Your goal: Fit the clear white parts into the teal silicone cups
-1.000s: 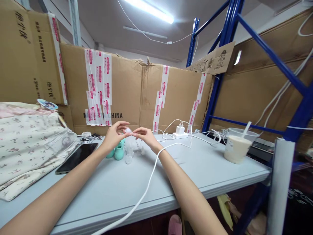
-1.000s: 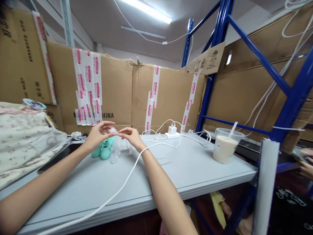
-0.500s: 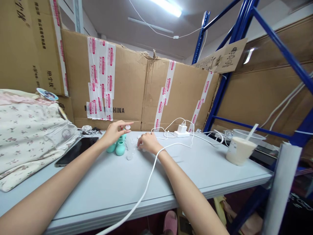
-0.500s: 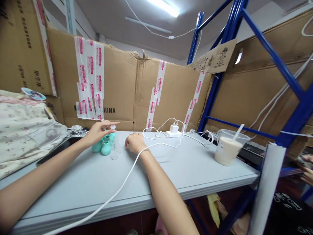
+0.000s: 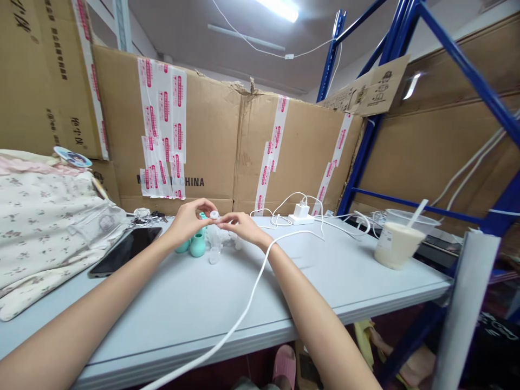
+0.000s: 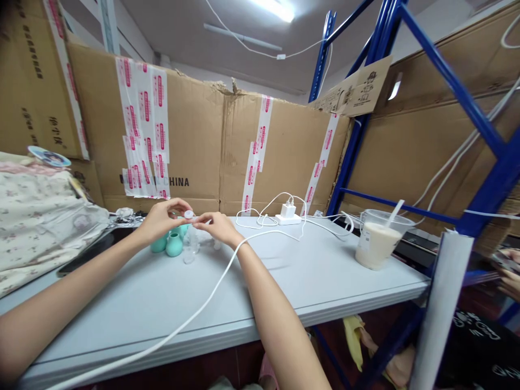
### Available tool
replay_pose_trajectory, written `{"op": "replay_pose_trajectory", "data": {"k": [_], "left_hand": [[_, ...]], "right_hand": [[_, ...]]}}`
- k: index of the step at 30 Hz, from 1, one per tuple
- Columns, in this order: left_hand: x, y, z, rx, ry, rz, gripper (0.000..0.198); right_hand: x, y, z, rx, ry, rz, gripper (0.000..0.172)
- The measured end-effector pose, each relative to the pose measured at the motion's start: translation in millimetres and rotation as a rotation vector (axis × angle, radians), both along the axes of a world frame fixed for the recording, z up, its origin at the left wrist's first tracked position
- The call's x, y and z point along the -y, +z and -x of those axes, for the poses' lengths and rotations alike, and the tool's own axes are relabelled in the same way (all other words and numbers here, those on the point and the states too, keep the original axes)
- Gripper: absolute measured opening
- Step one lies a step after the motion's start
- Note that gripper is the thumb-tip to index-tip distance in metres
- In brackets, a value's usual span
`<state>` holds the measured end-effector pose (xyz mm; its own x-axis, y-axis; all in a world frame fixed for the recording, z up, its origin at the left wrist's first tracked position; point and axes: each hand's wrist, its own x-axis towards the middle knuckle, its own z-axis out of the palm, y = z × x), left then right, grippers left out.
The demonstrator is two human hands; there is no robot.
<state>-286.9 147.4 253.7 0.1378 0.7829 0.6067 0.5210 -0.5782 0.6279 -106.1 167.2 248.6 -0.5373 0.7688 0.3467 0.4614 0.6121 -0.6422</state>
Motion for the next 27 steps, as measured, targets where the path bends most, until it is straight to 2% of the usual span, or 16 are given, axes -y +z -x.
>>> {"op": "replay_pose_trajectory", "data": {"k": [2, 4, 8, 10, 13, 17, 20, 24, 27], "left_hand": [[1.8, 1.2, -2.2, 0.076, -0.065, 0.017, 0.029], [4.5, 3.2, -4.9, 0.178, -0.137, 0.037, 0.033], [9.9, 6.7, -10.3, 0.271, -0.207, 0.039, 0.036], [11.0, 6.6, -12.2, 0.218, -0.185, 0.008, 0.034], [9.8, 4.7, -12.9, 0.118, -0.086, -0.051, 0.032], [6.4, 3.0, -10.2, 0.084, -0.012, -0.067, 0.033], [4.4, 2.6, -6.8, 0.13, -0.056, -0.008, 0.038], [-0.3, 0.8, -1.8, 0.155, -0.048, 0.002, 0.042], [-5.8, -1.9, 2.7, 0.093, 0.011, -0.034, 0.039]], "right_hand": [[1.7, 2.8, 1.4, -0.209, 0.131, 0.152, 0.022], [4.8, 5.9, 2.1, -0.333, 0.204, 0.267, 0.023], [8.3, 9.1, 0.4, -0.386, 0.188, 0.335, 0.028], [6.8, 8.2, -1.0, -0.407, 0.178, 0.342, 0.029], [2.7, 6.3, -2.8, -0.436, 0.155, 0.337, 0.026], [-2.0, 5.9, -3.8, -0.408, 0.133, 0.305, 0.026], [-2.8, 3.2, -4.0, -0.23, 0.056, 0.12, 0.022], [0.5, -9.6, -1.3, 0.378, -0.247, -0.386, 0.013], [3.7, -21.1, 4.0, 0.633, -0.252, -0.546, 0.014]]}}
